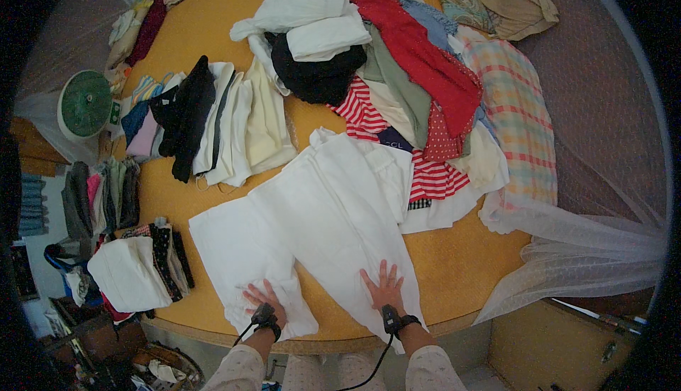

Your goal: Folding various items of clothing on a bed.

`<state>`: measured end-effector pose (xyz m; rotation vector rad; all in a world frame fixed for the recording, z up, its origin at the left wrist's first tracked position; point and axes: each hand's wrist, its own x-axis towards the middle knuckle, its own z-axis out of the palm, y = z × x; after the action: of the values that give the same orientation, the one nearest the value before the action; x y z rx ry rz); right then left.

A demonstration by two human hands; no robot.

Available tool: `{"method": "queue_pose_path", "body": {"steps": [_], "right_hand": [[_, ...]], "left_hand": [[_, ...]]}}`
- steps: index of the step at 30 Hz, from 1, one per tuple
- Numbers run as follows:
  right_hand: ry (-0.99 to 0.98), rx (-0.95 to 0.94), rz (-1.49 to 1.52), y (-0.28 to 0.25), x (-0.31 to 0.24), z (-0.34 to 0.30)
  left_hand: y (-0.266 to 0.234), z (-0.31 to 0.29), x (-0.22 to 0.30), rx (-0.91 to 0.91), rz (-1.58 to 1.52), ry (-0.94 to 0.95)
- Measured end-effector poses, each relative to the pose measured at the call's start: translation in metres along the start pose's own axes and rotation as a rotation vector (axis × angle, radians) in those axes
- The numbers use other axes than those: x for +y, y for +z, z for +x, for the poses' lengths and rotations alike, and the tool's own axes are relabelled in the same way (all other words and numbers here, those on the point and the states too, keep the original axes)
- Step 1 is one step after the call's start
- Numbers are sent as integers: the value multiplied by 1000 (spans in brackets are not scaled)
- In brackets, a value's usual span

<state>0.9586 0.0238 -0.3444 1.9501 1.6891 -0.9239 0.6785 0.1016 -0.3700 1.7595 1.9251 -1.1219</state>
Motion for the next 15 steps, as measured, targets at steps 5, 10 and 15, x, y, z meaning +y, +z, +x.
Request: {"method": "queue_pose_path", "body": {"steps": [5,10,15], "right_hand": [[-9,10,4,0,1,-1],[-9,0,3,1,0,0],[-6,20,-31,5,1,0]], "left_hand": [[5,2,0,20,0,-3],[11,5,0,69,43,-24],[5,2,-1,11,22,-10]]}}
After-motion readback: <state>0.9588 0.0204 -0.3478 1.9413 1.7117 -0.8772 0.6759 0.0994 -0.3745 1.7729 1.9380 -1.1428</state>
